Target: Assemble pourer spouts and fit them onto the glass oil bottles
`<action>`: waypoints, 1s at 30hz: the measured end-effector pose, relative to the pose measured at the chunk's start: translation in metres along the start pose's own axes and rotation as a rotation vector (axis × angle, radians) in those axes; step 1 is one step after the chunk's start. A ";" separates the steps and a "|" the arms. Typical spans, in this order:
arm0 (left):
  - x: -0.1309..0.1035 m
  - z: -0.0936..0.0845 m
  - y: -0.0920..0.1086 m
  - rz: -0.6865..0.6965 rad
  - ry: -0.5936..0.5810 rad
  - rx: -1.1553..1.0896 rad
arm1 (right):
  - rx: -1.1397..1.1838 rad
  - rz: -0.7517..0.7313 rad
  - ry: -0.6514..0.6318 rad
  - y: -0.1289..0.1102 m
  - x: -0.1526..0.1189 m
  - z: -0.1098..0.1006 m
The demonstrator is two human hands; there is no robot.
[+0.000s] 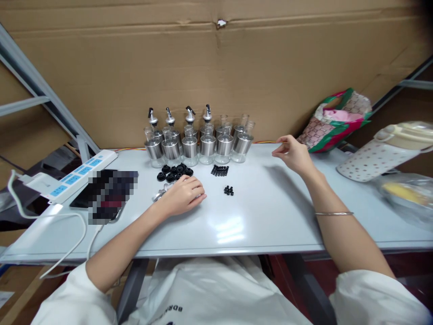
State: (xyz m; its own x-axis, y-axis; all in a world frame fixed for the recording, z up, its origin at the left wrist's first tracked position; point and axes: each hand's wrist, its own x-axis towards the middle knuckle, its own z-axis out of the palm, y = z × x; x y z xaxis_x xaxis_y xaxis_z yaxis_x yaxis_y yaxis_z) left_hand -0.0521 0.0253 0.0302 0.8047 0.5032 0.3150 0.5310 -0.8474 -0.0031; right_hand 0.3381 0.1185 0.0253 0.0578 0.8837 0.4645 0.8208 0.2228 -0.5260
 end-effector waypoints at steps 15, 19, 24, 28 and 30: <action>0.000 0.000 -0.001 0.003 0.001 0.001 | 0.041 -0.085 -0.392 -0.043 -0.013 0.030; 0.001 -0.001 -0.001 0.002 0.002 0.000 | 0.025 -0.083 -0.435 -0.046 -0.015 0.038; 0.000 0.001 -0.001 -0.001 -0.001 -0.003 | 0.103 -0.051 -0.392 -0.041 -0.014 0.036; 0.000 0.001 -0.002 0.000 -0.002 -0.002 | 0.033 -0.029 -0.200 -0.027 -0.008 0.028; 0.000 0.001 -0.002 -0.001 0.000 -0.002 | -0.016 -0.020 -0.128 -0.018 -0.005 0.025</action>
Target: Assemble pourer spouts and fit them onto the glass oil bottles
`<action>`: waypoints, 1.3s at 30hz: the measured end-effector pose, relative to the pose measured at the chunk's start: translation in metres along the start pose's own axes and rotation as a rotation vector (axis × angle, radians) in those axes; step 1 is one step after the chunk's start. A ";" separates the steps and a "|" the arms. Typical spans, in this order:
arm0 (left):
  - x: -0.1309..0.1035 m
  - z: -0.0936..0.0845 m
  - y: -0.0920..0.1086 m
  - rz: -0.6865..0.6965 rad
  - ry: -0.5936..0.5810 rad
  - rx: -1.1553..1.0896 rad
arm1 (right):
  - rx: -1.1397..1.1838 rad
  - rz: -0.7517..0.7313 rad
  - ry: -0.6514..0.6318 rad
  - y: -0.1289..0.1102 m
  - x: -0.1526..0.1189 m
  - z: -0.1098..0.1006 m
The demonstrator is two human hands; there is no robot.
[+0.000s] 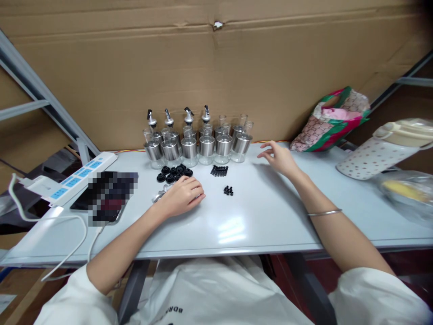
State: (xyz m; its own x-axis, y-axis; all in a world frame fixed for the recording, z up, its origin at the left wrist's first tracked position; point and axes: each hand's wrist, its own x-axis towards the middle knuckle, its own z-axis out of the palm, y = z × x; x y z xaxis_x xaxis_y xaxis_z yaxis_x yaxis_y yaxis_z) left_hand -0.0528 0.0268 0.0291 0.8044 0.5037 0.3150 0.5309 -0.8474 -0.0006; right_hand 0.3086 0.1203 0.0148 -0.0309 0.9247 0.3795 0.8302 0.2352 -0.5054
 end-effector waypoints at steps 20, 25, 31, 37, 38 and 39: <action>0.000 -0.001 0.000 -0.008 0.014 0.006 | -0.041 0.060 -0.075 0.019 0.003 -0.004; -0.001 -0.001 -0.001 -0.008 0.030 0.000 | -0.059 0.082 0.068 0.017 0.005 -0.004; -0.001 -0.001 0.000 -0.016 0.030 -0.005 | 0.077 0.220 0.086 0.013 0.002 -0.004; 0.000 -0.003 0.002 -0.023 0.016 0.002 | 0.068 0.204 0.166 0.005 0.002 -0.007; 0.000 -0.003 0.002 -0.023 0.011 0.003 | 0.074 0.187 0.208 0.002 0.002 -0.008; 0.000 -0.003 0.003 -0.024 0.008 0.003 | 0.084 0.161 0.251 -0.002 0.002 -0.009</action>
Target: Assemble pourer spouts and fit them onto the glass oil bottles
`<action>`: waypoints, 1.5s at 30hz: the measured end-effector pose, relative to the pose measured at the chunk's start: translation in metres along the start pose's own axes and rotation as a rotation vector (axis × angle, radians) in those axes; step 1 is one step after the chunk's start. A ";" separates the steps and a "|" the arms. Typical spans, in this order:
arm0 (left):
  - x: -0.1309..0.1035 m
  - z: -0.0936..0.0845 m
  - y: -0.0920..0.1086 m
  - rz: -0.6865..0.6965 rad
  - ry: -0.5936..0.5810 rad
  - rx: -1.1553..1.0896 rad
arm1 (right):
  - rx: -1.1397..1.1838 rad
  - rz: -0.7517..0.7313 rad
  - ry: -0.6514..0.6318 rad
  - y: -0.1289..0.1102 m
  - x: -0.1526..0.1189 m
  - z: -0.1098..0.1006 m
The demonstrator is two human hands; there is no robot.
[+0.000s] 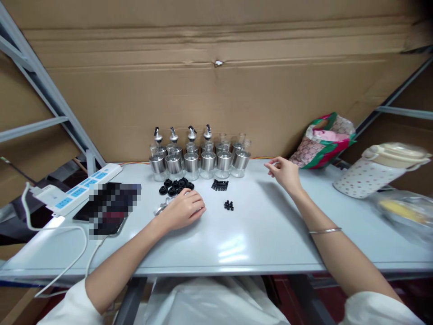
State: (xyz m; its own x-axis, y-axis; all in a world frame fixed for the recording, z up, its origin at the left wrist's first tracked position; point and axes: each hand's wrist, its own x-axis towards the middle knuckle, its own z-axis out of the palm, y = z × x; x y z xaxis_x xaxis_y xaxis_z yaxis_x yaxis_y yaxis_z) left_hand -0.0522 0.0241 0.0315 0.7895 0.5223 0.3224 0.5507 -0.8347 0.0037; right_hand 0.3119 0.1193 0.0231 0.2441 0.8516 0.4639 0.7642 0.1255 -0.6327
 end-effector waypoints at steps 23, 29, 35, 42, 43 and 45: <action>0.042 -0.066 -0.102 -0.683 0.543 0.041 | -0.087 -0.425 -0.062 -0.109 0.055 0.016; 0.101 -0.079 -0.124 -0.680 0.423 -0.145 | -0.292 -0.381 -0.332 -0.170 0.084 0.044; 0.132 -0.081 -0.119 -0.595 0.401 -0.108 | -0.431 -0.274 -0.452 -0.202 0.105 0.085; 0.133 -0.100 -0.127 -0.554 0.343 -0.010 | -0.416 -0.237 -0.426 -0.204 0.108 0.089; 0.132 -0.101 -0.131 -0.573 0.246 0.032 | -0.404 -0.240 -0.403 -0.204 0.108 0.085; 0.132 -0.098 -0.138 -0.597 0.056 0.087 | -0.377 -0.249 -0.350 -0.205 0.108 0.073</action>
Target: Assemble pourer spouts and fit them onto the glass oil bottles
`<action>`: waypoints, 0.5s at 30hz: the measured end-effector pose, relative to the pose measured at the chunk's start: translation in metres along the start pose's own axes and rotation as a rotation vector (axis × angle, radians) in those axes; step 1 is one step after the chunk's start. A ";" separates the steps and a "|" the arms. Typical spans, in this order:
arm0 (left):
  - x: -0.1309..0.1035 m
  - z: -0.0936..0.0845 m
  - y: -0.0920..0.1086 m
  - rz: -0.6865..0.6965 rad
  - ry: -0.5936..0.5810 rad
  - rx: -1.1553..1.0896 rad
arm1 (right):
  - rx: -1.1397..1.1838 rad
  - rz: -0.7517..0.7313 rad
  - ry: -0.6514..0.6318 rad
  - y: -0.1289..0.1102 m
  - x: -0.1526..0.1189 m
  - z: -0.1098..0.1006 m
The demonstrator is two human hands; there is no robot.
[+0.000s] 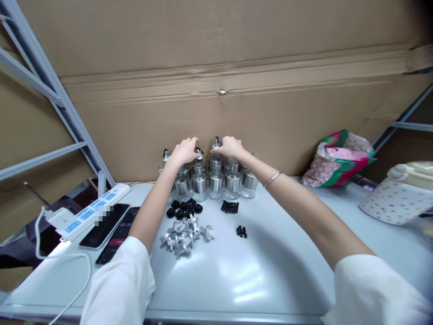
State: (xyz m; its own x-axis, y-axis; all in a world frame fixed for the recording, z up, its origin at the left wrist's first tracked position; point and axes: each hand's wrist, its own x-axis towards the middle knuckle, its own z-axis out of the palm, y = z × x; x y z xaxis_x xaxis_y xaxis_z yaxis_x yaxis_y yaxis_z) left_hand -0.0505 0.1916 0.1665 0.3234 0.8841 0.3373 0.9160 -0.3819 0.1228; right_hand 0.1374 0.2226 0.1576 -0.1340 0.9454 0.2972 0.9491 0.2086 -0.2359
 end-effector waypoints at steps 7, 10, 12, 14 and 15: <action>0.009 0.021 -0.002 0.045 -0.102 0.072 | 0.536 -0.100 0.616 0.006 -0.007 -0.037; 0.005 0.025 -0.002 0.037 -0.080 0.095 | 0.793 -0.233 0.797 0.011 -0.016 -0.049; 0.000 0.021 -0.001 0.046 -0.049 0.109 | 0.907 -0.337 0.823 0.013 -0.033 -0.056; -0.009 0.012 0.004 0.074 0.021 0.104 | 0.998 -0.390 0.781 0.011 -0.060 -0.061; -0.016 0.006 0.009 0.096 0.066 0.083 | 1.029 -0.402 0.726 0.008 -0.076 -0.061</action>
State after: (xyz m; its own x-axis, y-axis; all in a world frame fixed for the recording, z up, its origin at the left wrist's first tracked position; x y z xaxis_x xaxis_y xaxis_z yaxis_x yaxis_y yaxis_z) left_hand -0.0464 0.1761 0.1570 0.3971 0.8238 0.4045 0.8989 -0.4380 0.0097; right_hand 0.1728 0.1372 0.1896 0.1345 0.4921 0.8601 0.1874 0.8397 -0.5097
